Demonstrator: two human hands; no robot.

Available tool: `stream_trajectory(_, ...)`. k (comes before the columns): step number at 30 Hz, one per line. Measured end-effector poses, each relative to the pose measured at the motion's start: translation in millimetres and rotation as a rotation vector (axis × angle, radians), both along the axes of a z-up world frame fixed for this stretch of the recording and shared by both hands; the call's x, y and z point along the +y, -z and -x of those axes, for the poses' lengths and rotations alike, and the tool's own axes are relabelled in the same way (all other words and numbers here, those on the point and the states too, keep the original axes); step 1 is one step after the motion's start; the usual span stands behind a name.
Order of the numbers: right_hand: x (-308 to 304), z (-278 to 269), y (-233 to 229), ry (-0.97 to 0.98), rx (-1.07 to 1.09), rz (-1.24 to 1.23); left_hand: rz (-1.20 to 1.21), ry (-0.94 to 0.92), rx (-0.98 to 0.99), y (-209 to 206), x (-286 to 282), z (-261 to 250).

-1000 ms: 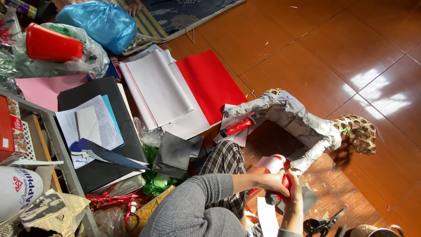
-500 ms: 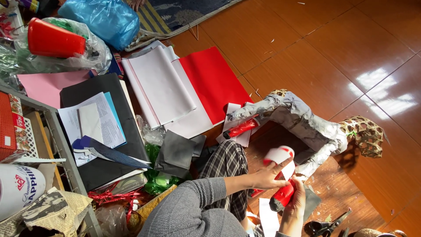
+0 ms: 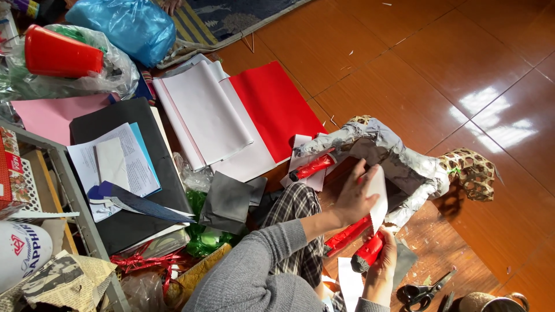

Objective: Decorating a giraffe-shaped craft object with red and white paper strips

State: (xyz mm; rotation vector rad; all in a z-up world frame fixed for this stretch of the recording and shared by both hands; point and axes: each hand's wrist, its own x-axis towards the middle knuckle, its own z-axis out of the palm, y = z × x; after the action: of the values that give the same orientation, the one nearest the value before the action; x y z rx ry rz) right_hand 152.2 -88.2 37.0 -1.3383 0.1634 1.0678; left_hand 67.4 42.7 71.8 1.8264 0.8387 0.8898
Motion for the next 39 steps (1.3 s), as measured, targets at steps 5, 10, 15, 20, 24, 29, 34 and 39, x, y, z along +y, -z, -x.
stream_trajectory(5,-5.0,18.7,-28.7,0.05,0.029,-0.081,-0.511,-0.147,-0.023,21.2,-25.0,51.6)
stream_trajectory(10,-7.0,-2.0,17.5,0.126,0.228,-0.136,-0.155,0.414,0.178,62.1,-60.7,65.5)
stream_trajectory(15,-13.1,0.9,7.5,0.048,0.238,-0.159,0.069,0.569,0.357,59.0,-67.1,46.1)
stream_trajectory(20,-9.9,7.9,3.3,-0.025,0.15,-0.157,0.239,0.399,0.524,26.4,-58.4,29.9)
stream_trajectory(24,-6.2,11.7,-2.6,0.022,0.022,-0.01,0.228,0.264,0.367,14.6,-43.0,6.5)
stream_trajectory(29,-17.2,0.5,8.5,-0.311,-0.958,0.168,-0.231,0.395,0.259,15.3,-24.5,-52.4)
stream_trajectory(34,-25.1,-4.1,-0.4,-0.338,-1.096,0.256,-0.435,0.482,0.282,62.6,-71.4,-110.8)
stream_trajectory(39,-40.0,-17.7,43.2,0.029,-0.643,-0.048,-0.446,0.687,0.166,90.0,-65.7,-98.7)
